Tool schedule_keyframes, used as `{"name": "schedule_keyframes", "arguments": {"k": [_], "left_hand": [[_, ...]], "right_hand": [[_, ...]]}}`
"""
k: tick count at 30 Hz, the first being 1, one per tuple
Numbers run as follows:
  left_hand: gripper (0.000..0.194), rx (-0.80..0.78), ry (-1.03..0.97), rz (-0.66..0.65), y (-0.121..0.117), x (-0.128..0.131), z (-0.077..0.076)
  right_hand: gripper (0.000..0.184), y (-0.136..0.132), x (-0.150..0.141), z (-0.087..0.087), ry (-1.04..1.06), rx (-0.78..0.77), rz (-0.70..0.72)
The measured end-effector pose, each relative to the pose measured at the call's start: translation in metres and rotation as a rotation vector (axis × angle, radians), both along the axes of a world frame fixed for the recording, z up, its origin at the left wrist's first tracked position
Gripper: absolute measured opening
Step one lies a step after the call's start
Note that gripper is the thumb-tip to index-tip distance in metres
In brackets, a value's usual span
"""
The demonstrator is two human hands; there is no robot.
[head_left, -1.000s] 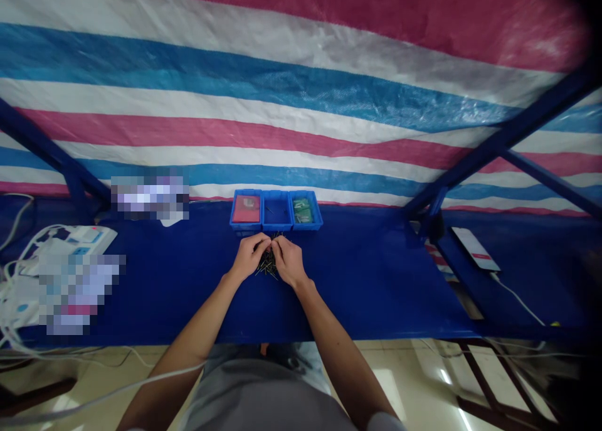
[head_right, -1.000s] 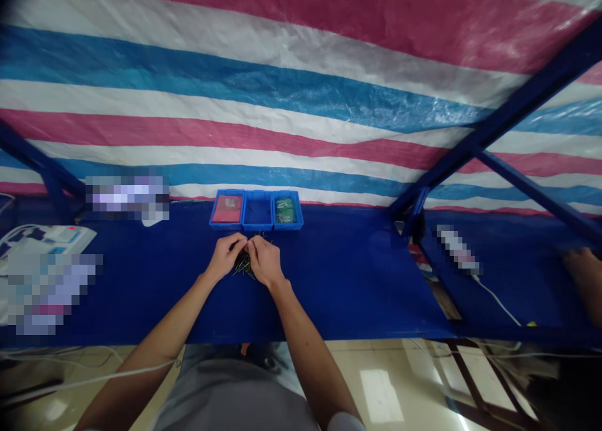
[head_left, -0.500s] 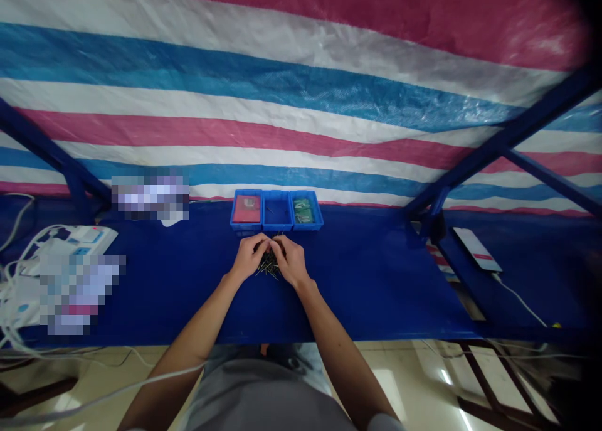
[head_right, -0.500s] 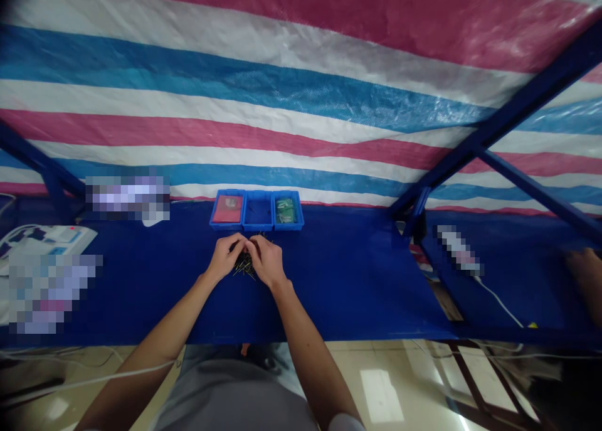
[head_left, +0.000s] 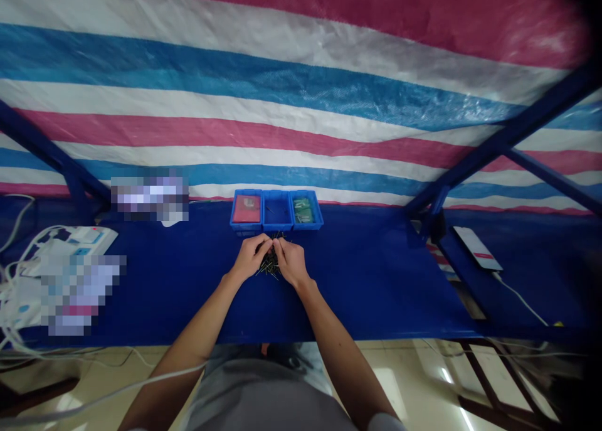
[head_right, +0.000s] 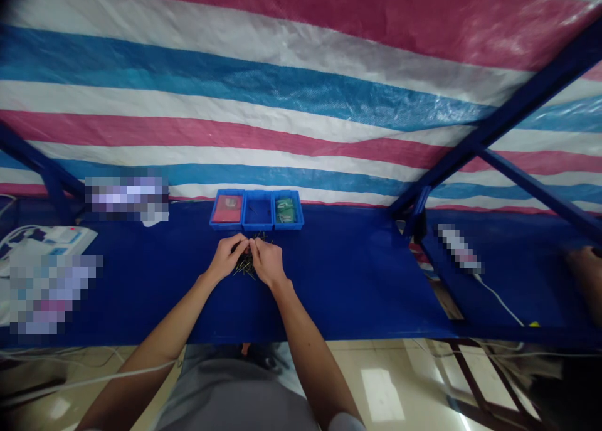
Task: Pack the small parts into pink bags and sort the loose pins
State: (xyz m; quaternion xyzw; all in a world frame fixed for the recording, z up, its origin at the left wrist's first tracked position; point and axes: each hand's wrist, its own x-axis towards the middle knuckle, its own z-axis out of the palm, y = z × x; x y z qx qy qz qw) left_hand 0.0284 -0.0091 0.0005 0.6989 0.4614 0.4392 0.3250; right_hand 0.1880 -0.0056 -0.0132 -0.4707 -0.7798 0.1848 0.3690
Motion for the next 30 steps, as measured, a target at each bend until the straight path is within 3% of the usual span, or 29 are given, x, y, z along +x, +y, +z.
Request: {"name": "schedule_keyframes", "arguments": {"k": [8,16,30], "left_hand": [[0.039,-0.014,-0.032,0.097,0.0018,-0.0022,-0.0032],[0.039,-0.047,-0.045,0.016,0.0006,-0.0005,-0.0015],[0.041,-0.019,-0.017,0.029,0.0,-0.0007,0.0019]], "right_hand": [[0.026,-0.0012,0.0008,0.0067,0.137,0.001,0.096],[0.03,-0.0001,0.0015,0.0035,0.096,0.008,0.049],[0.027,0.0,0.0004,0.005,0.092,0.005,0.072]]}}
